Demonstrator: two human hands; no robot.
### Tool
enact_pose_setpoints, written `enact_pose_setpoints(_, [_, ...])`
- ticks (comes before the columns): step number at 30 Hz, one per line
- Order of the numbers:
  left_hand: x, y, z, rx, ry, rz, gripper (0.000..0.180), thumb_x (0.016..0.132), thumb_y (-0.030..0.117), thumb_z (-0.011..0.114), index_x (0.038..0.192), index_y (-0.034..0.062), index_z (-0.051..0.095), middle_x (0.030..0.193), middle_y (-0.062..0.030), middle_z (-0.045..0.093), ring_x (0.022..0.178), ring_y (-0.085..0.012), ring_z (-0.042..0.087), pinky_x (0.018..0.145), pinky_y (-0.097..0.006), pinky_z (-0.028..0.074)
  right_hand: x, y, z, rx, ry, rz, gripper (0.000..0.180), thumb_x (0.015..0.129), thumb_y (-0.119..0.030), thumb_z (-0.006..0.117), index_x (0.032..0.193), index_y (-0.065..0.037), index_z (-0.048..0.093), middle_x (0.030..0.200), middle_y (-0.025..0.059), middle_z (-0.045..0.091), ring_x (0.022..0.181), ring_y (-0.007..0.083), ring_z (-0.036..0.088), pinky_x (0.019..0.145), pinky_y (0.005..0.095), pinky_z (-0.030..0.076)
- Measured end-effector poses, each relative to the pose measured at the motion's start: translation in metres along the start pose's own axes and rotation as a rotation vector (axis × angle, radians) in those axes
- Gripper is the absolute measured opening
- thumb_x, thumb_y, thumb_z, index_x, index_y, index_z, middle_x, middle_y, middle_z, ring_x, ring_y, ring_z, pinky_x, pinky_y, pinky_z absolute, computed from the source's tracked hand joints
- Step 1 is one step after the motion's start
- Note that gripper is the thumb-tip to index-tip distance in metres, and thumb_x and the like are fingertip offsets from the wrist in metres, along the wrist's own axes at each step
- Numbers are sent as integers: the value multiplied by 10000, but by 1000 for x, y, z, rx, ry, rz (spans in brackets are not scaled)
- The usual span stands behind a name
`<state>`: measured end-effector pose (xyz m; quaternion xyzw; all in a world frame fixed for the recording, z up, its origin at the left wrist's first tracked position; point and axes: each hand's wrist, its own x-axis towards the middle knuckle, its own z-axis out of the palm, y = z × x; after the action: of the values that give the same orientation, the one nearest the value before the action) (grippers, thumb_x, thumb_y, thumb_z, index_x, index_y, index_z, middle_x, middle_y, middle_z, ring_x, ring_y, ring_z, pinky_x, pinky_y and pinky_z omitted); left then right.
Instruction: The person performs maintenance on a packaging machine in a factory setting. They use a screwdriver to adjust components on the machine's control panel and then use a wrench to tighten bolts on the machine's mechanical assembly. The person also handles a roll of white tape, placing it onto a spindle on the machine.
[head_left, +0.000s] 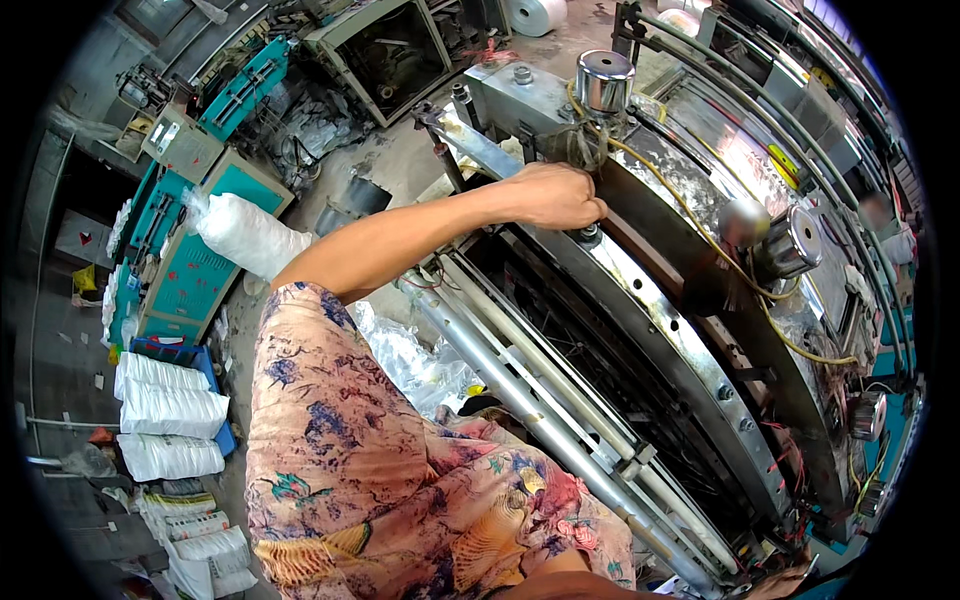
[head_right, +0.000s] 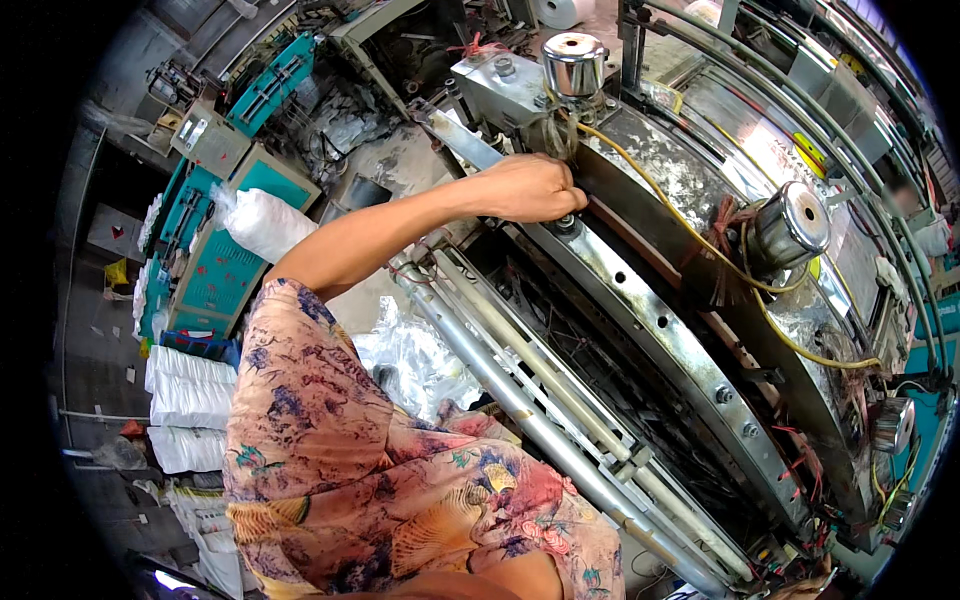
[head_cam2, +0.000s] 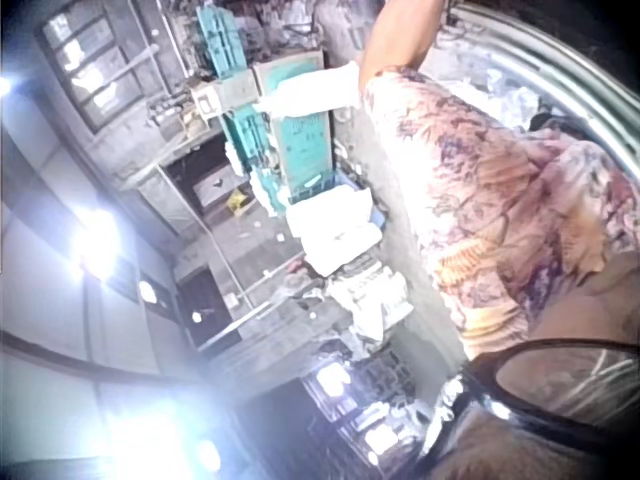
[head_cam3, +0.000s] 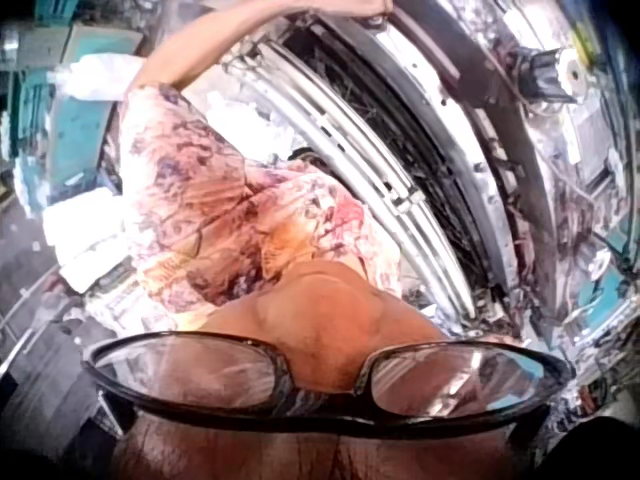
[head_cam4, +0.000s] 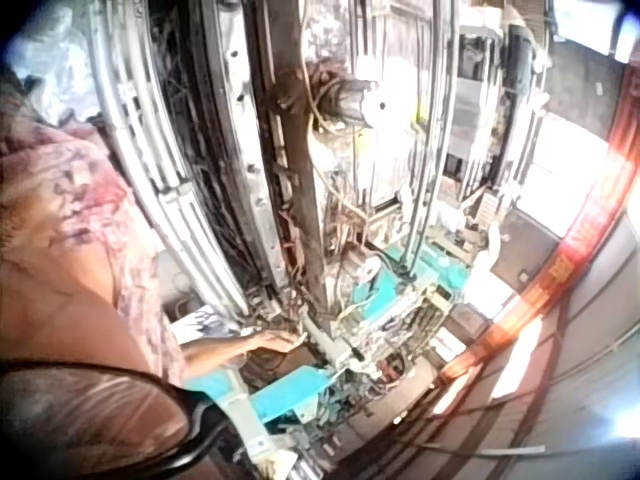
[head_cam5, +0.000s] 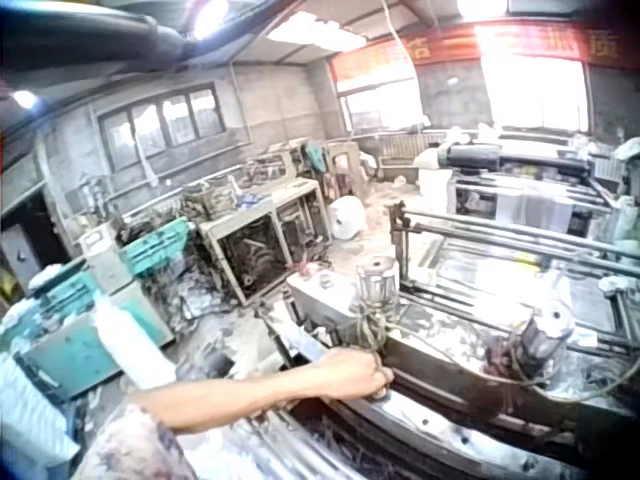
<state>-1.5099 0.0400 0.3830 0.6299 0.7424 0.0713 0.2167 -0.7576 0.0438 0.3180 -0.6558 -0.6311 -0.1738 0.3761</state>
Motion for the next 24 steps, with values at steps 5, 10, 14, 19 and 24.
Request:
enact_pose_setpoints(5, [-1,-5,6,31,59,44,497,914,378,444,742,-41,648,812,-262,642,832,-434,619,791,-469,485,-2,-43,-9,-12,138,-61,580,1053,-371,275,1001,88,627,858,234,655,661,352,573,675,467,482])
enact_pose_setpoints(10, [-1,-8,17,1,-17,52,506,925,388,434,760,-38,652,821,-274,642,852,-436,625,807,-470,487,-11,-50,-32,249,19,-10,604,1047,-412,310,977,98,626,798,199,665,582,284,551,638,419,494])
enact_pose_setpoints(14, [0,-31,52,-22,82,19,550,942,406,412,865,-83,652,919,-309,637,962,-443,607,902,-462,457,-18,-48,-48,312,-30,101,667,1040,-447,315,824,88,650,714,168,650,572,239,552,603,381,511])
enact_pose_setpoints(19, [-29,-23,25,-53,-92,49,521,1002,431,402,983,-15,671,906,-225,651,912,-380,617,848,-444,458,-5,-145,-59,612,16,110,765,1002,-573,298,792,73,648,639,168,631,535,234,604,500,308,531])
enact_pose_setpoints(24, [-116,-52,54,129,537,406,355,914,271,601,1204,66,603,1195,-106,613,1067,-273,562,939,-414,398,20,-282,-52,816,-511,-19,226,930,-161,415,864,-7,566,711,134,615,554,198,552,515,302,484])
